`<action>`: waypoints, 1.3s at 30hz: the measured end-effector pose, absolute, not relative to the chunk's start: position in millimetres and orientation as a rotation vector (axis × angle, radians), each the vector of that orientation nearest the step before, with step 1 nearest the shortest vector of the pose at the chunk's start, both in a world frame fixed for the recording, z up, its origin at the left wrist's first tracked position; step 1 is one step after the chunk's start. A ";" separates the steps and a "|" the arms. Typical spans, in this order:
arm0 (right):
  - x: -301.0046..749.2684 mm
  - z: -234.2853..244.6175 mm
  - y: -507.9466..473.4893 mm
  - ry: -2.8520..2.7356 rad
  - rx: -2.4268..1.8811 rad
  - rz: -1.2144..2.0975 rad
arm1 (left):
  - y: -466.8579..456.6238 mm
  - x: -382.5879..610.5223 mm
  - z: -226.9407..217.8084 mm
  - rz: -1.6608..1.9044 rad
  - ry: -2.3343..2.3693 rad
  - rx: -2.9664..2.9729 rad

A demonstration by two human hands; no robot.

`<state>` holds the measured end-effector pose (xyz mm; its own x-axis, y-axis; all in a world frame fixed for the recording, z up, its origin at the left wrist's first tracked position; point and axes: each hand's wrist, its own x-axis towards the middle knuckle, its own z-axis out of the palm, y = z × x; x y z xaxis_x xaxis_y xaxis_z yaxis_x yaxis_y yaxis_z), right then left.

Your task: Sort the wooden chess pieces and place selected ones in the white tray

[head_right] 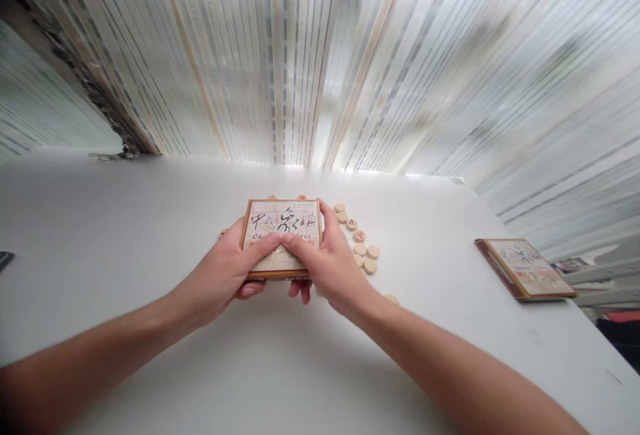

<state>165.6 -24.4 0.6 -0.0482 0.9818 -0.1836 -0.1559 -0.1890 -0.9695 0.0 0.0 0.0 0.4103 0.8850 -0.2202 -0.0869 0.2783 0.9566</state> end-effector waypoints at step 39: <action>238.8 13.0 32.1 -0.800 -1.149 1.218 | 53.6 38.9 24.3 0.958 0.921 1.003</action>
